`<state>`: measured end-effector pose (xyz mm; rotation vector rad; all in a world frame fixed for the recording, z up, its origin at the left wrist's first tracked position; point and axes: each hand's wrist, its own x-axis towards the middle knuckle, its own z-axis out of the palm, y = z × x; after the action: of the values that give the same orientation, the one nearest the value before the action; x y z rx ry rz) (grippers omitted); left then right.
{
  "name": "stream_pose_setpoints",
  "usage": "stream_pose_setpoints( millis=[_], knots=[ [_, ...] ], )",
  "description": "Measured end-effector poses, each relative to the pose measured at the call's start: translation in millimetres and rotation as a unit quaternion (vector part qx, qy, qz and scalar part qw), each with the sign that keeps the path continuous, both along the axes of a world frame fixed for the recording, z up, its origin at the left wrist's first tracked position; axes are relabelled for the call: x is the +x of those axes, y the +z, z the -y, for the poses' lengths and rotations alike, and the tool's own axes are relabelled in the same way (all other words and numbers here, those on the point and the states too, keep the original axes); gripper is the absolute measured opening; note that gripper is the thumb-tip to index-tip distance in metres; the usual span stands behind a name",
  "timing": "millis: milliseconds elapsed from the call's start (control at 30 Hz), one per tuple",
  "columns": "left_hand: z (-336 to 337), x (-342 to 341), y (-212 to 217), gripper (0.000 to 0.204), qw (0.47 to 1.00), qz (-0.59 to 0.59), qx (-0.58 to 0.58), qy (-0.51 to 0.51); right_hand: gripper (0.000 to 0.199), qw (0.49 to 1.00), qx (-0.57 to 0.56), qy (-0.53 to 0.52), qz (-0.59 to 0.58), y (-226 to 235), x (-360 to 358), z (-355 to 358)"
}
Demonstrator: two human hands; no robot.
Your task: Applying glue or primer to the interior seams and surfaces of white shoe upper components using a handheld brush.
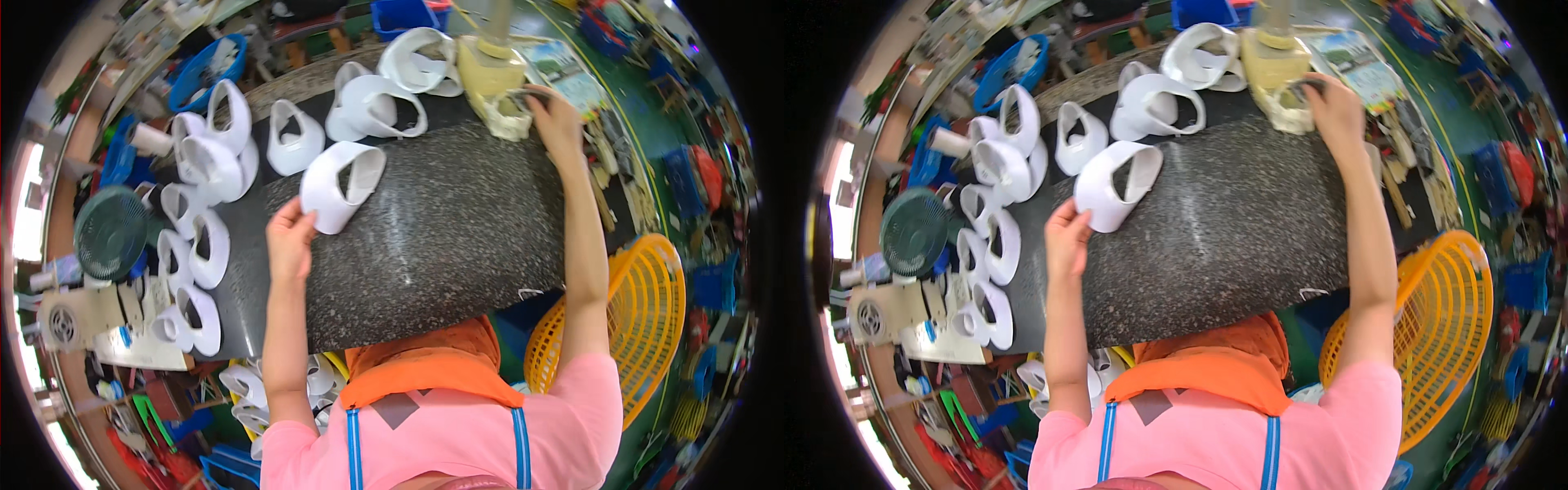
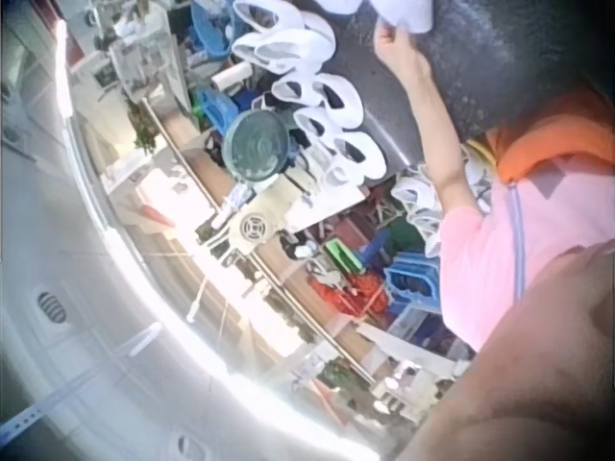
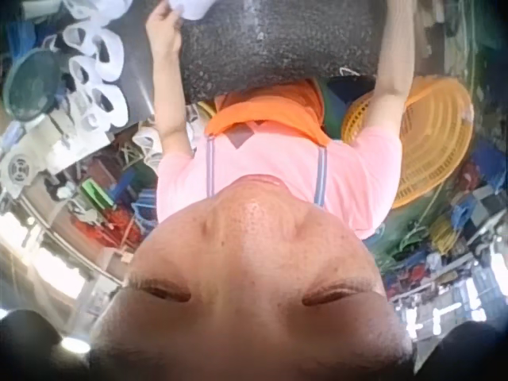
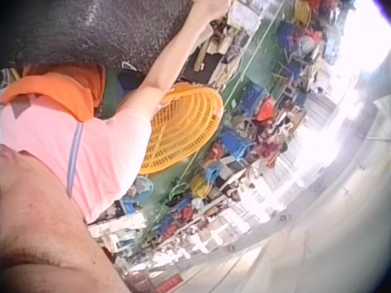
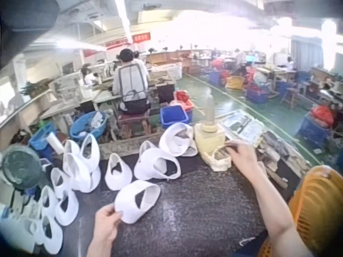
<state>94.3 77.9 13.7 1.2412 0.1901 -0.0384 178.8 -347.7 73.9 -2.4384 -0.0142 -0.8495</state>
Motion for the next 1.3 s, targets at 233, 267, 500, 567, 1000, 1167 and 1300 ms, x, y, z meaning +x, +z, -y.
stream_pose_setpoints(
  millis=[233,267,500,567,1000,1167,1300],
  knots=[
    [7,-21,4,0.024,0.999,0.016,0.015,0.029,0.025,0.814,0.389,0.327,-0.282,8,-54,-162],
    [8,-19,4,0.024,0.999,0.017,0.017,0.024,0.024,0.786,0.391,0.368,-0.307,-5,-53,-182],
    [-2,-18,-11,0.021,0.999,-0.001,-0.016,0.029,0.018,0.888,0.3,0.318,-0.145,-43,-32,-231],
    [-7,-19,-13,0.021,0.999,-0.004,-0.02,0.048,0.018,0.88,0.226,0.405,-0.108,-37,-42,-235],
    [-54,-11,13,0.024,0.986,0.039,-0.11,0.123,0.034,0.899,-0.11,0.423,-0.022,-7,-73,-169],
    [-115,5,29,0.028,0.963,0.134,-0.188,0.142,0.033,0.947,0.017,0.322,-0.009,8,-80,-154],
    [-178,17,60,0.027,0.941,0.231,-0.147,0.198,0.025,0.961,0.04,0.273,-0.025,4,-90,-127]
  ],
)
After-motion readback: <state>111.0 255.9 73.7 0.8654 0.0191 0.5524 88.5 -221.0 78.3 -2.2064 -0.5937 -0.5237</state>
